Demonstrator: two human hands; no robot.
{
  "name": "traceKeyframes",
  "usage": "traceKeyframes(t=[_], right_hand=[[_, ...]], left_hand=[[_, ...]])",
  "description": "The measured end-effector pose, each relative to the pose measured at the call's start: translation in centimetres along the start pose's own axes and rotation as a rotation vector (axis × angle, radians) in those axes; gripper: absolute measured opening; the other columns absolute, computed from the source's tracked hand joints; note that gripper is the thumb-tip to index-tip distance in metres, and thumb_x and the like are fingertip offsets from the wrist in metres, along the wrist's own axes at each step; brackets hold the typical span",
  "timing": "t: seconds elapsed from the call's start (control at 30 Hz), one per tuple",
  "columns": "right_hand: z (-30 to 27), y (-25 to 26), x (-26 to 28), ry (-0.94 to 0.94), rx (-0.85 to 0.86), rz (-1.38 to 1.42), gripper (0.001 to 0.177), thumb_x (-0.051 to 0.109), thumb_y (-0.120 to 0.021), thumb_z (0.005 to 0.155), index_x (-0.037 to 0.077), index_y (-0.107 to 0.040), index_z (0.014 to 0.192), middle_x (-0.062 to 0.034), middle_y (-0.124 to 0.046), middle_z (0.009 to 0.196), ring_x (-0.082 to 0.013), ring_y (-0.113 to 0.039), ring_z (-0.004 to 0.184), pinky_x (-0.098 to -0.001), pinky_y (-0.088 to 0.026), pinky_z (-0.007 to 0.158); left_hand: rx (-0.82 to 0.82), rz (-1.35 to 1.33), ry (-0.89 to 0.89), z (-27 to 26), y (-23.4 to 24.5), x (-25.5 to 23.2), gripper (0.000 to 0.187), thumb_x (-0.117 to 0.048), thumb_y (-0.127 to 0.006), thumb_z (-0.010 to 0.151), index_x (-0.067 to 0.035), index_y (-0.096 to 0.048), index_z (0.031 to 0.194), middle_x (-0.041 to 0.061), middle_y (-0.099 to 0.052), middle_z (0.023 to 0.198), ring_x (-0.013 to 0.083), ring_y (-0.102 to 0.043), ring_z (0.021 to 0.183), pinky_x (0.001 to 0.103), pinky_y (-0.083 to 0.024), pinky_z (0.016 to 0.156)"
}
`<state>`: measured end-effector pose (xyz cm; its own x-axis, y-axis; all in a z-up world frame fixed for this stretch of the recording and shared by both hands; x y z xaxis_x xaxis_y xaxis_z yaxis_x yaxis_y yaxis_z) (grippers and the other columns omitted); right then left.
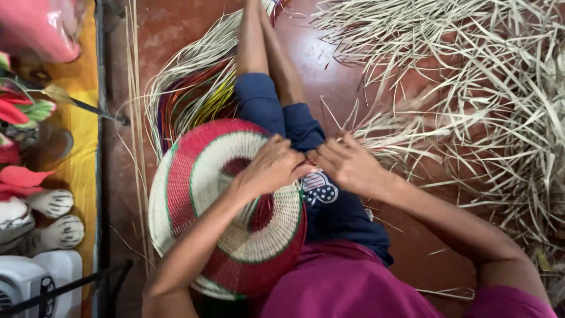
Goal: Weaving dried plant fibers into a circular pattern to create a craft item
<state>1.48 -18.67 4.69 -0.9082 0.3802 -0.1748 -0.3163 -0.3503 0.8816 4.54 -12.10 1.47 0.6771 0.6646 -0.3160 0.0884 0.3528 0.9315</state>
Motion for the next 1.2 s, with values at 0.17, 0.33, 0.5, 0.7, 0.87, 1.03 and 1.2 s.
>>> traceKeyframes(t=[0.17,0.33,0.5,0.7,0.87,1.03,1.2], right_hand=[[0.3,-1.4,0.4,0.069,-0.052,0.117,0.016,0.014,-0.037,0.088,0.009,-0.052,0.087,-0.0027,-0.042,0.072,-0.02,-0.045,0.066,-0.0349,-0.035,0.065],[0.3,-2.8,-0.2,0.102,-0.021,0.137,0.012,0.016,-0.04,0.085,0.01,-0.05,0.086,-0.0018,-0.044,0.073,-0.02,-0.046,0.064,-0.0344,-0.035,0.059],[-6.2,-11.3,-8.1,-0.05,0.14,0.049,0.006,0.016,-0.047,0.079,0.016,-0.053,0.079,0.0006,-0.047,0.065,-0.0175,-0.05,0.059,-0.0334,-0.038,0.073],[-17.9,-12.2,-21.5,-0.422,0.281,-0.14,0.018,0.005,-0.043,0.089,0.011,-0.056,0.1,-0.0015,-0.045,0.06,-0.018,-0.047,0.051,-0.0293,-0.037,0.052],[-29.3,-6.1,-34.4,-0.981,0.184,-0.109,0.021,0.003,-0.048,0.096,0.004,-0.051,0.117,-0.01,-0.049,0.073,-0.0205,-0.046,0.053,-0.0297,-0.036,0.044],[-22.4,0.1,-26.3,-0.717,-0.114,-0.486,0.033,0.014,-0.075,0.089,-0.003,-0.059,0.113,-0.0137,-0.059,0.091,-0.0262,-0.056,0.074,-0.0323,-0.045,0.067],[-5.8,0.7,-12.5,-0.47,-0.033,0.407,0.019,0.006,-0.063,0.086,0.006,-0.058,0.068,-0.0072,-0.064,0.092,-0.0219,-0.055,0.088,-0.0385,-0.036,0.08]], left_hand=[[0.009,-0.121,0.109,-2.1,-1.6,0.7,0.041,-0.048,-0.052,0.077,-0.011,-0.058,0.06,0.013,-0.055,0.056,0.0311,-0.053,0.066,0.041,-0.038,0.071],[-0.01,-0.084,0.146,-3.3,-3.2,1.9,0.034,-0.045,-0.055,0.073,-0.014,-0.056,0.058,0.009,-0.055,0.055,0.0257,-0.053,0.067,0.038,-0.036,0.074],[-0.033,-0.018,0.316,-7.4,0.2,3.7,0.031,-0.043,-0.057,0.072,-0.013,-0.062,0.065,0.014,-0.055,0.06,0.0295,-0.052,0.07,0.04,-0.037,0.073],[-0.17,-0.142,0.236,-8.3,4.4,2.6,0.028,-0.037,-0.059,0.073,-0.011,-0.061,0.063,0.015,-0.047,0.054,0.0314,-0.048,0.061,0.042,-0.035,0.066],[-0.319,-0.827,0.299,-6.2,8.2,6.8,0.022,-0.03,-0.052,0.084,-0.012,-0.062,0.076,-0.003,-0.058,0.065,0.0083,-0.049,0.061,0.026,-0.04,0.067],[-0.515,-1.306,0.026,-2.5,10.7,5.4,0.03,-0.028,-0.058,0.082,-0.01,-0.06,0.106,0.007,-0.055,0.118,0.0172,-0.051,0.112,0.033,-0.035,0.102],[-0.402,-1.59,0.109,0.7,2.0,8.3,0.036,-0.031,-0.059,0.085,-0.008,-0.057,0.113,0.008,-0.054,0.119,0.0156,-0.05,0.11,0.029,-0.034,0.098]])
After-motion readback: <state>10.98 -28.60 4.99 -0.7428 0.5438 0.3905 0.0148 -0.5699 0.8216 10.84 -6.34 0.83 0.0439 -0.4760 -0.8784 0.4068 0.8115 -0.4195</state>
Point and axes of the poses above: each hand's wrist, its own z-axis towards the middle knuckle, its own y-axis out of the back of the hand, x = y × z, the point moved 9 cm from there along z, towards the middle knuckle
